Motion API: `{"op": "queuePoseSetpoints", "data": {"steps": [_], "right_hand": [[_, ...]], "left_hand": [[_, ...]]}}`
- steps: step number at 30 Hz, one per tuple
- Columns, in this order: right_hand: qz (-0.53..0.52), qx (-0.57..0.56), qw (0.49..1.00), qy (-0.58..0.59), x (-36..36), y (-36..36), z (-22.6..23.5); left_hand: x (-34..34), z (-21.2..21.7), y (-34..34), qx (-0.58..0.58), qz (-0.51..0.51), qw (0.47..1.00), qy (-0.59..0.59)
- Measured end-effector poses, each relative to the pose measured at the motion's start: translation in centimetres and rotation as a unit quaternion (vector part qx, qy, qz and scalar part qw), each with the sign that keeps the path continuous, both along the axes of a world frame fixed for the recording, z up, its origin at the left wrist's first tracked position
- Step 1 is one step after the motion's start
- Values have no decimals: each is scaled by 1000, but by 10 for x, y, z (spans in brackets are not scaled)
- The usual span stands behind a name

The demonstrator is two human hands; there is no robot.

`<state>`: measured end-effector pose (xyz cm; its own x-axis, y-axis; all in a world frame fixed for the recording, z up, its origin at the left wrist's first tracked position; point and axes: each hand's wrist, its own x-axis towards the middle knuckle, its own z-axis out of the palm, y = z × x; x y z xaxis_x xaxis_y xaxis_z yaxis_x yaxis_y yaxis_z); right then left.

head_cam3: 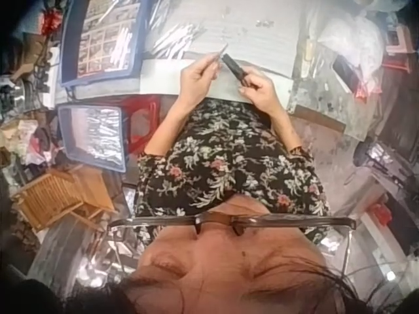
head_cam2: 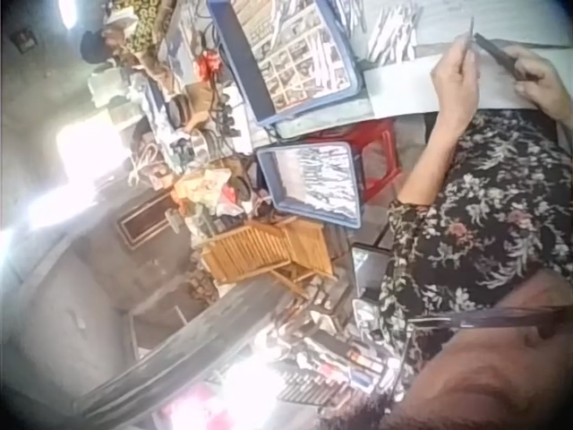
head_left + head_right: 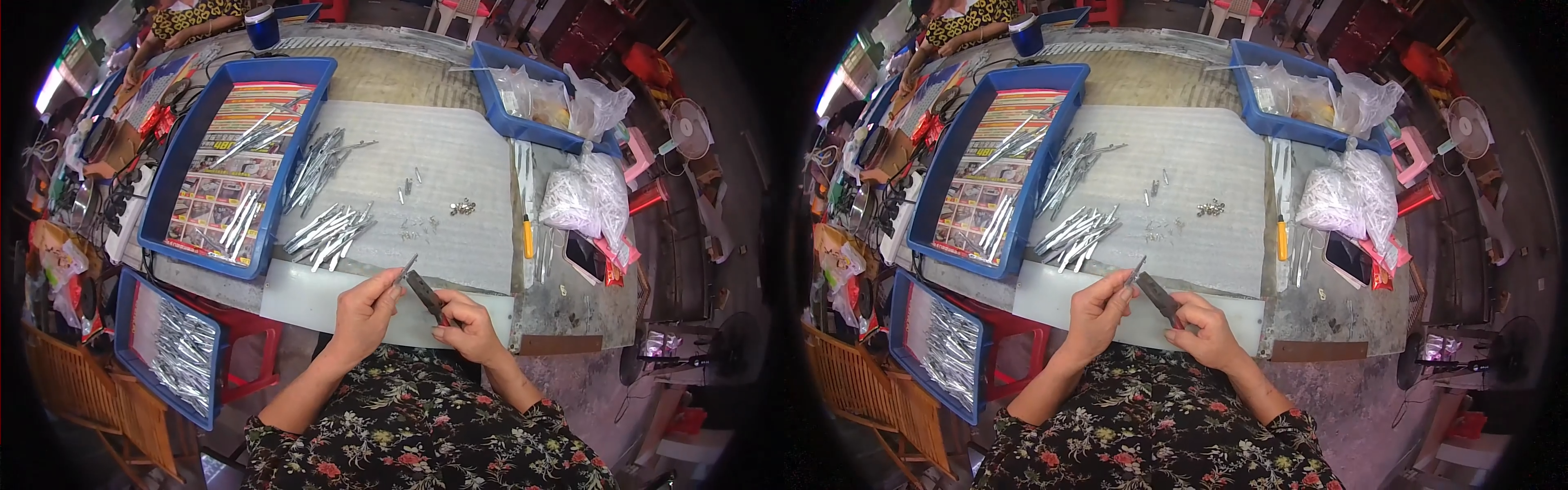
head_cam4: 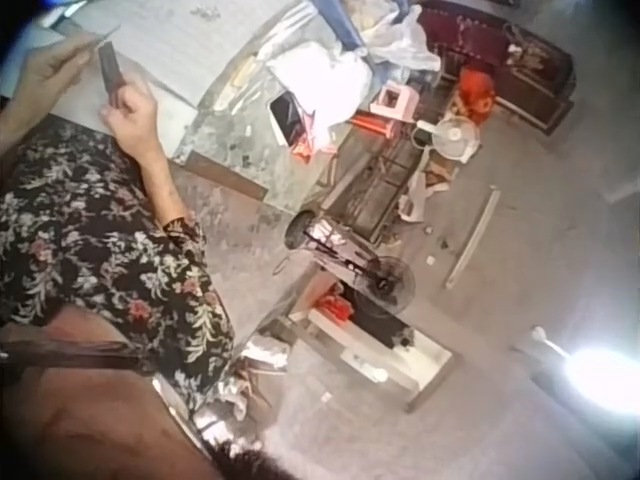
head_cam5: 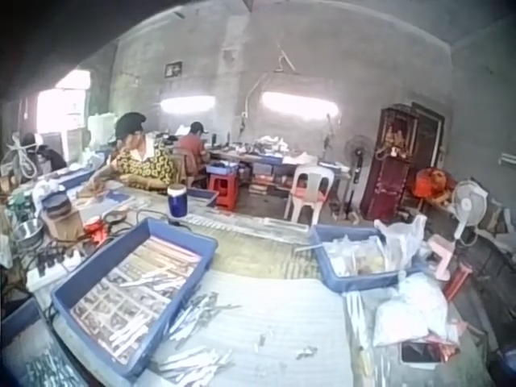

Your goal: Crimping or cutting small metal pins from a strip using pliers.

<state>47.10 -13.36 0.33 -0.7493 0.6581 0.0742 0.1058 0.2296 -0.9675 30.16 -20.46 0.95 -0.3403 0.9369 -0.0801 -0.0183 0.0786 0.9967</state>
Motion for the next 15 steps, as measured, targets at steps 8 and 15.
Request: {"op": "queuePoseSetpoints", "data": {"steps": [8,15], "right_hand": [[7,1,1000,-15,1,-2,-2],[36,47,998,-36,0,1,-2]], "left_hand": [[1,-3,-2,17,10,1000,-9],[5,-13,-3,69,32,997,16]]}}
